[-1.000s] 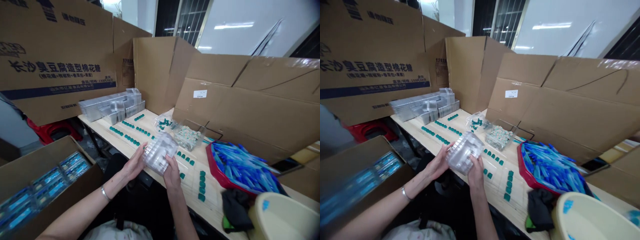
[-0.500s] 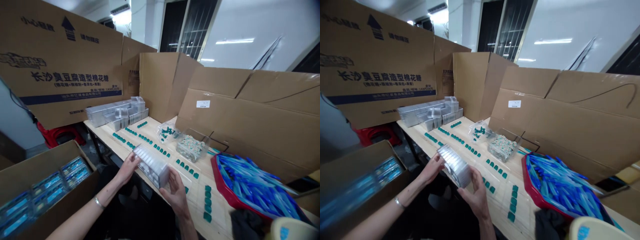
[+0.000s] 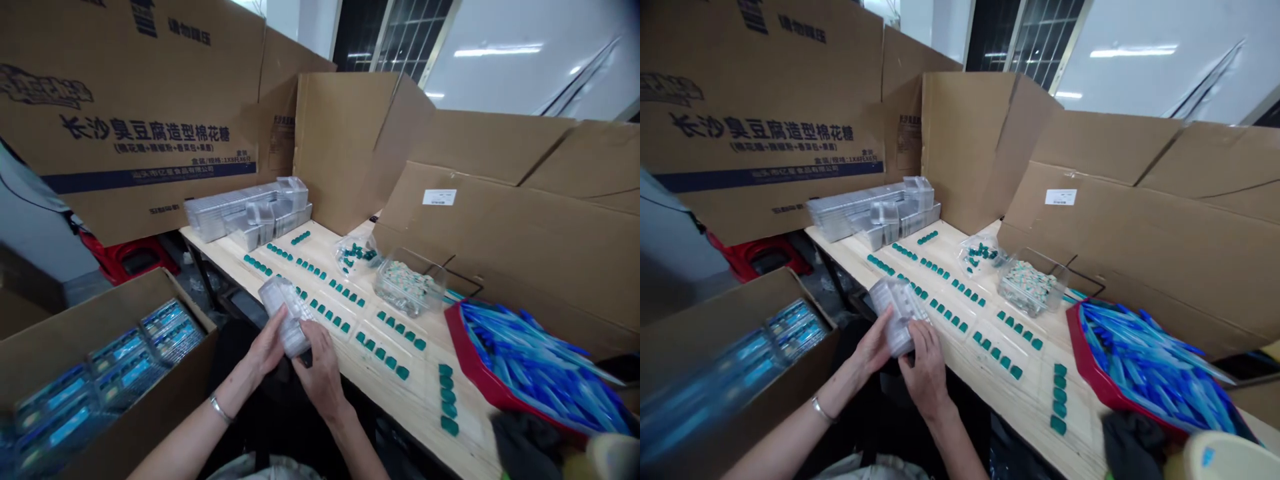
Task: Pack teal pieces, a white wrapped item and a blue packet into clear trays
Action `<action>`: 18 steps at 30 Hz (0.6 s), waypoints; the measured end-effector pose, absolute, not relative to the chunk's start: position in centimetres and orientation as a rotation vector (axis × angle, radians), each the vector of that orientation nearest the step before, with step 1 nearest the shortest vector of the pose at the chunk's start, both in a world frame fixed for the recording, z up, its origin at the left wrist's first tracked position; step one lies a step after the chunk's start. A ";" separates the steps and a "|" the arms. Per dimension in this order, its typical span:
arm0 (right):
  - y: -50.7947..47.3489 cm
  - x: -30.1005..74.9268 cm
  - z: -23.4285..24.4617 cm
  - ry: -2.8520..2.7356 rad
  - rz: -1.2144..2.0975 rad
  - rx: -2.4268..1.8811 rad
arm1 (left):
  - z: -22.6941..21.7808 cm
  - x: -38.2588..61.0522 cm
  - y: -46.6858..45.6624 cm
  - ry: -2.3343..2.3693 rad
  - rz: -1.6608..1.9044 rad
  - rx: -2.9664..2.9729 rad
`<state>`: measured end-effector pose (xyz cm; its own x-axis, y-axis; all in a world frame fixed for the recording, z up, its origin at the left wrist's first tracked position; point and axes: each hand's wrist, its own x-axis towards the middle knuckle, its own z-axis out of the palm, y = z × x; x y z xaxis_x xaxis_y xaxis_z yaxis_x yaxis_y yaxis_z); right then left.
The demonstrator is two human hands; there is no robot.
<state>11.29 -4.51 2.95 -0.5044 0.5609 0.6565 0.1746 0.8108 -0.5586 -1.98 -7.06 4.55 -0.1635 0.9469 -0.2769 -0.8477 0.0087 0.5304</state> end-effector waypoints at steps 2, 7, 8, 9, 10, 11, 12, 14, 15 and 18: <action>-4.5 11.1 4.5 -2.157 0.719 -0.522 | 4.4 -3.1 -7.4 0.754 1.637 0.180; -2.6 9.5 7.9 -2.059 1.109 -0.608 | 4.5 -4.6 -7.9 0.910 1.781 0.407; -2.1 9.0 8.0 -2.030 1.176 -0.635 | 4.6 -4.6 -7.9 0.924 1.792 0.440; -1.6 8.5 8.0 -2.005 1.251 -0.662 | 4.7 -4.7 -7.9 0.935 1.794 0.459; -1.3 7.9 8.0 -1.983 1.328 -0.687 | 4.8 -4.8 -7.9 0.947 1.786 0.468; -1.1 7.5 7.9 -1.963 1.398 -0.709 | 4.9 -4.9 -8.0 0.957 1.770 0.473; -1.0 7.1 7.8 -1.945 1.454 -0.726 | 5.0 -5.0 -8.0 0.967 1.754 0.479; -1.0 6.7 7.8 -1.930 1.535 -0.736 | 5.0 -5.4 -8.2 1.009 1.729 0.494; -1.0 6.6 7.9 -1.934 1.574 -0.727 | 4.9 -5.6 -8.4 1.039 1.718 0.501; 0.2 6.3 7.9 -1.981 1.639 -0.686 | 4.4 -6.3 -8.7 1.082 1.680 0.487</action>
